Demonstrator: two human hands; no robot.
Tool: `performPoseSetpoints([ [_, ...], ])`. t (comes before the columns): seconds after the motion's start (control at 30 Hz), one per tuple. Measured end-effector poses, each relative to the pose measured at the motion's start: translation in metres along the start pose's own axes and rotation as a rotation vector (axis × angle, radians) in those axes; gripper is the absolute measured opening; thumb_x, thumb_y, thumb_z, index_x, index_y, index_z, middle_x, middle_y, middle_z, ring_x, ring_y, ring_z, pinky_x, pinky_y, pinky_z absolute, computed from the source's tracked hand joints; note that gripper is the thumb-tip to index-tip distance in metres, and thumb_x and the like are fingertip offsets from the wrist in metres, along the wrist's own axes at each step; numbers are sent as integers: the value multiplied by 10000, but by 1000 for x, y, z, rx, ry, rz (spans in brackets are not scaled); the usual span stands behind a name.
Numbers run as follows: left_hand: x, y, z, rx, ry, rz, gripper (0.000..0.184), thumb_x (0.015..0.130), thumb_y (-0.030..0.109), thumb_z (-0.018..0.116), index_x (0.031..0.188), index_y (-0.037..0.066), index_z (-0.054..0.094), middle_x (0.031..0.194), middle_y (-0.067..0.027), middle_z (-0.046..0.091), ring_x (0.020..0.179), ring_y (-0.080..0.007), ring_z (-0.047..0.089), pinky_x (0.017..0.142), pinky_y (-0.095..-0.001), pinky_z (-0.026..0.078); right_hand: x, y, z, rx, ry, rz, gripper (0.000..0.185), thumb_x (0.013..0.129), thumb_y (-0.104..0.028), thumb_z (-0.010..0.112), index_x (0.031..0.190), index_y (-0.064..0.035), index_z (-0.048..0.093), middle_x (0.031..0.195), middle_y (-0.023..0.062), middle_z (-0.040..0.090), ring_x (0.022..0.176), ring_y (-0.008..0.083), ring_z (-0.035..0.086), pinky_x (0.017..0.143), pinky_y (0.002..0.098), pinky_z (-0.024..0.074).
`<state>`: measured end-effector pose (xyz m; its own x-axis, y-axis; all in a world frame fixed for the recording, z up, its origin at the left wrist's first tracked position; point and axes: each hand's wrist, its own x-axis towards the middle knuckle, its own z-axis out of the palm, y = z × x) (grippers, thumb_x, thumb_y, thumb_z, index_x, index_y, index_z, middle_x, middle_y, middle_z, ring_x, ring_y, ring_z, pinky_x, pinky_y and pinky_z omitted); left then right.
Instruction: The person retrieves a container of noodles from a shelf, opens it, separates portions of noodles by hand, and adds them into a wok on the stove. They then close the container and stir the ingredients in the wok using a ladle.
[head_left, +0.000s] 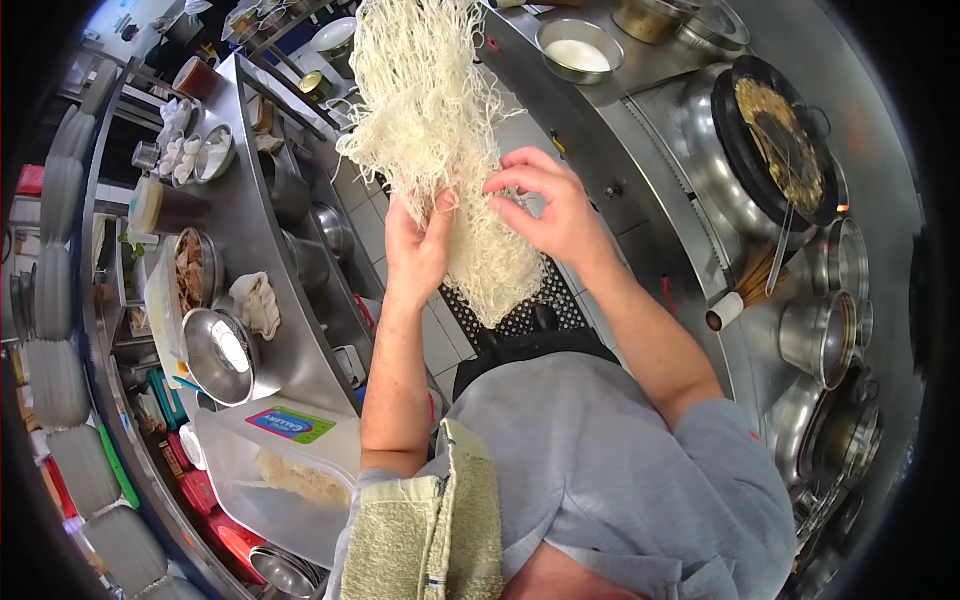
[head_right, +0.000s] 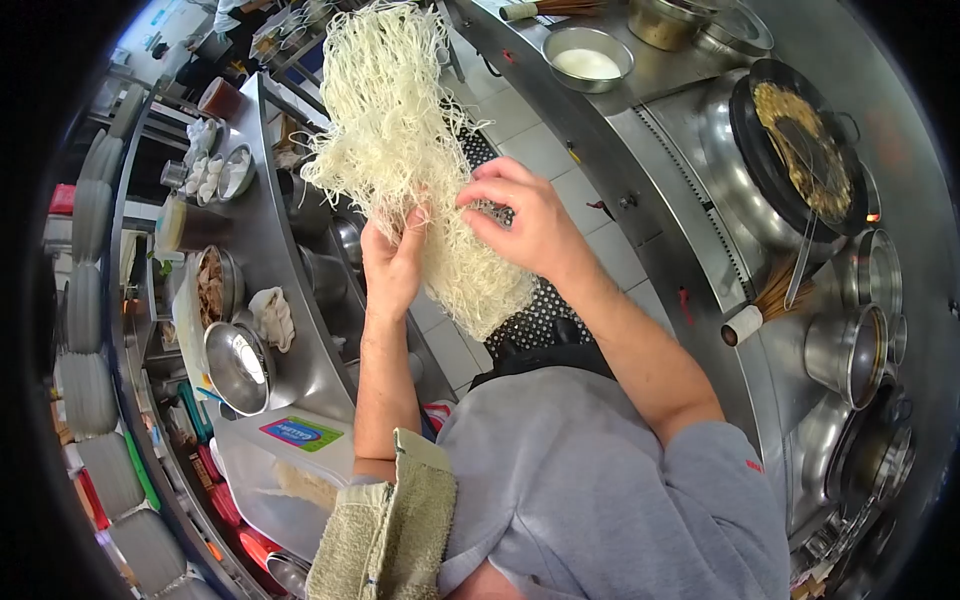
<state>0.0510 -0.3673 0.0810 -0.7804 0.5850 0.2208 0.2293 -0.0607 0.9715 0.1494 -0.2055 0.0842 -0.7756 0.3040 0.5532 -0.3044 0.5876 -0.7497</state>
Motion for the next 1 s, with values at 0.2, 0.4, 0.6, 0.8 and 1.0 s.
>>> performPoseSetpoints([
  [0.2,0,2,5,77,16,71,270,958,85,600,1210,-10,584,1114,-64,653,1008,-128,588,890,-287,462,8,-17,0,-207,-18,-5,136,771,-71,716,884,-33,652,991,112,588,805,269,619,690,356,504],
  [0.4,2,-9,9,70,104,50,248,953,81,590,1179,-21,601,1132,-112,623,1055,-191,569,929,-328,437,8,-1,0,45,-92,160,67,825,-46,656,863,-18,609,1070,114,606,909,226,625,759,325,499],
  [0.6,7,-8,11,-58,167,-63,276,962,89,583,1209,-34,574,1139,-92,641,1025,-152,579,916,-303,448,6,28,-10,883,51,401,98,881,-111,590,942,-34,592,1288,159,547,1158,196,519,970,326,405],
  [0.8,20,-20,14,-226,243,-112,294,964,83,577,1236,-26,559,1156,-81,637,1035,-140,575,918,-293,449,5,40,-44,1058,174,467,101,892,-120,583,958,-43,586,1022,122,648,932,161,604,827,300,460],
  [1.0,44,-46,-10,-574,331,-151,368,912,-46,491,1278,-28,502,1201,-120,598,1072,-220,614,908,-346,508,-46,86,-77,429,-88,612,80,890,-99,623,909,-23,607,858,68,667,764,107,615,700,254,500],
])
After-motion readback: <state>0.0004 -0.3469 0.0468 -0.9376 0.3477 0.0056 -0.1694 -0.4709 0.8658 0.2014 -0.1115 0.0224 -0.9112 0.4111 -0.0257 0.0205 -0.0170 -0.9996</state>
